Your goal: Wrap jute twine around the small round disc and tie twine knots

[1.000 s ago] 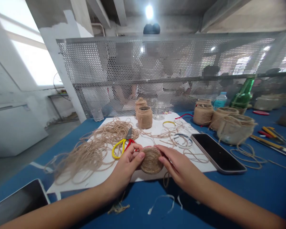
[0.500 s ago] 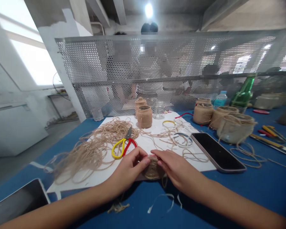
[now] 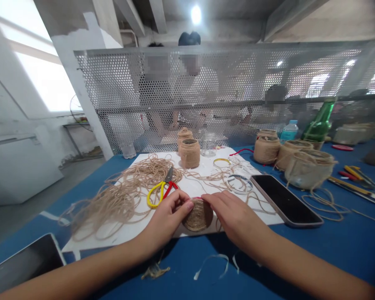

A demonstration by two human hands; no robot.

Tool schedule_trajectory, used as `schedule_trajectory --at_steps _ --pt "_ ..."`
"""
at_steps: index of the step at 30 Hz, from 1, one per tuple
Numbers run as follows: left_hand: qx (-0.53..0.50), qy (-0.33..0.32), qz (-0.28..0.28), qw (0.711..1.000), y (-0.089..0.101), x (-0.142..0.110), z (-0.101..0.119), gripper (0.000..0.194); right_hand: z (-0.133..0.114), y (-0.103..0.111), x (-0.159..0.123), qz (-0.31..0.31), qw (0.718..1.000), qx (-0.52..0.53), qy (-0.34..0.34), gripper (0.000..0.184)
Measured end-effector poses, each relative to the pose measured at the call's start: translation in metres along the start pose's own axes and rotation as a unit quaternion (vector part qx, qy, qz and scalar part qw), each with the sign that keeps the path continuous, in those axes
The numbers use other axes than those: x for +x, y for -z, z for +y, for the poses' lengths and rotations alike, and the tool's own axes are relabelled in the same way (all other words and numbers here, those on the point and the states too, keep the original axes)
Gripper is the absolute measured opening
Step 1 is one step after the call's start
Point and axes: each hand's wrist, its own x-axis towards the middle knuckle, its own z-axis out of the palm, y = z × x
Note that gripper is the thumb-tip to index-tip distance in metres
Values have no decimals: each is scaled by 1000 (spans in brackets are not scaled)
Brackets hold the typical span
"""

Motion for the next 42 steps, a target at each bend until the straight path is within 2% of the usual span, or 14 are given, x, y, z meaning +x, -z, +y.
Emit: schedule_trajectory --at_steps 11,22,29,33,37,39,42 --pt "-39 23 31 998 1 2 5 23 4 -4 -2 0 996 -83 27 46" --pt "-92 25 29 995 2 1 -3 27 4 -3 0 -16 998 -37 -40 35" --pt "-125 27 28 991 1 1 -2 25 -2 2 -1 -73 988 34 -130 36" --pt "-162 24 2 986 -1 -1 -4 23 -6 5 1 -75 976 118 -164 33" --pt "-207 30 -28 977 0 -1 -8 20 -5 7 3 -52 962 199 -177 29" --pt "-184 35 -40 982 2 0 -10 20 -4 8 4 -44 960 217 -173 27" --pt "-75 11 -60 995 5 2 -8 18 -4 10 4 -61 964 209 -154 26"
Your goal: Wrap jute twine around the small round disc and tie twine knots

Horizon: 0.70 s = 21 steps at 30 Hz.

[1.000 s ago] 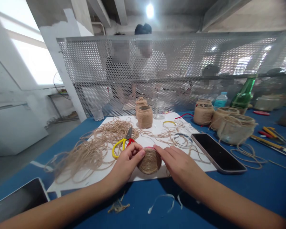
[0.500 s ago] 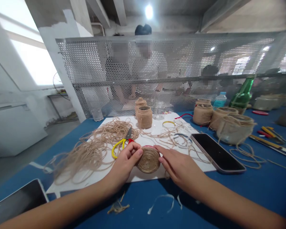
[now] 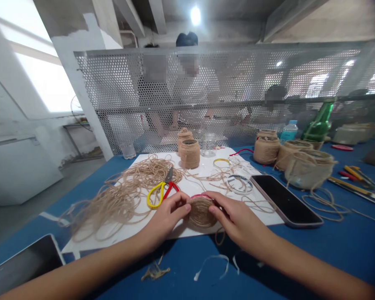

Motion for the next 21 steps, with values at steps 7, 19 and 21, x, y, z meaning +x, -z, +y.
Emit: schedule_trajectory --at_steps 7,19,21 --pt "153 -38 -5 987 -7 -6 10 17 2 -1 -2 -44 996 -63 38 28" --pt "91 -16 36 995 -9 -7 11 19 4 -4 -3 68 970 -220 77 30" --pt "63 -10 39 997 -9 -6 11 19 4 -4 -3 55 973 -213 72 29"
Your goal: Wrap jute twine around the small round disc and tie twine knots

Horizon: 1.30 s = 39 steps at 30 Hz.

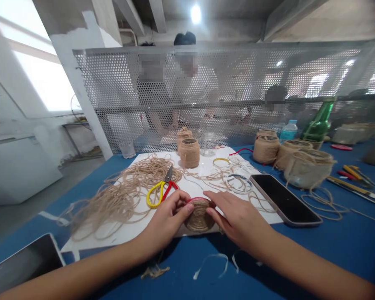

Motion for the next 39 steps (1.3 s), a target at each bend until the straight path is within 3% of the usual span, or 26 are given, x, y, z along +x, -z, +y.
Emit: schedule_trajectory --at_steps 9,19,26,32,39 --pt "-116 40 -14 992 0 1 -2 24 -1 2 1 -31 991 123 -39 28" --pt "-229 36 -29 972 -2 0 -10 23 -2 5 5 -37 952 287 -99 24" --pt "-129 51 -41 990 0 2 -3 25 -1 6 5 -63 950 288 -103 20" --pt "-9 4 -23 1000 -2 -3 -1 20 -3 4 4 -94 959 261 -66 18" --pt "-30 4 -10 999 -2 -2 -2 20 -2 3 4 -51 980 189 -48 23"
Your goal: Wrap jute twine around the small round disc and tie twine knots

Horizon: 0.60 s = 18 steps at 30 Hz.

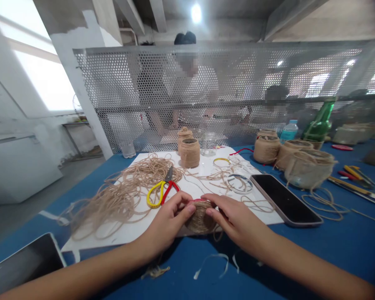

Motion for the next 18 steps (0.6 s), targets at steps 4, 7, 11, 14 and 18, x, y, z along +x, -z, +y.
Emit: schedule_trajectory --at_steps 4,7,11,14,18 --pt "-33 9 9 999 1 2 0 21 0 1 0 2 1000 0 15 26" --pt "-49 11 19 999 1 3 0 20 1 0 0 12 1000 1 18 29" --pt "-47 -13 29 998 1 3 -1 18 2 -1 0 13 1000 3 9 31" --pt "-47 -25 32 998 1 3 -2 17 3 -1 1 2 1000 12 0 31" --pt "-35 -28 48 998 2 3 -3 16 3 0 1 9 1000 10 -6 31"
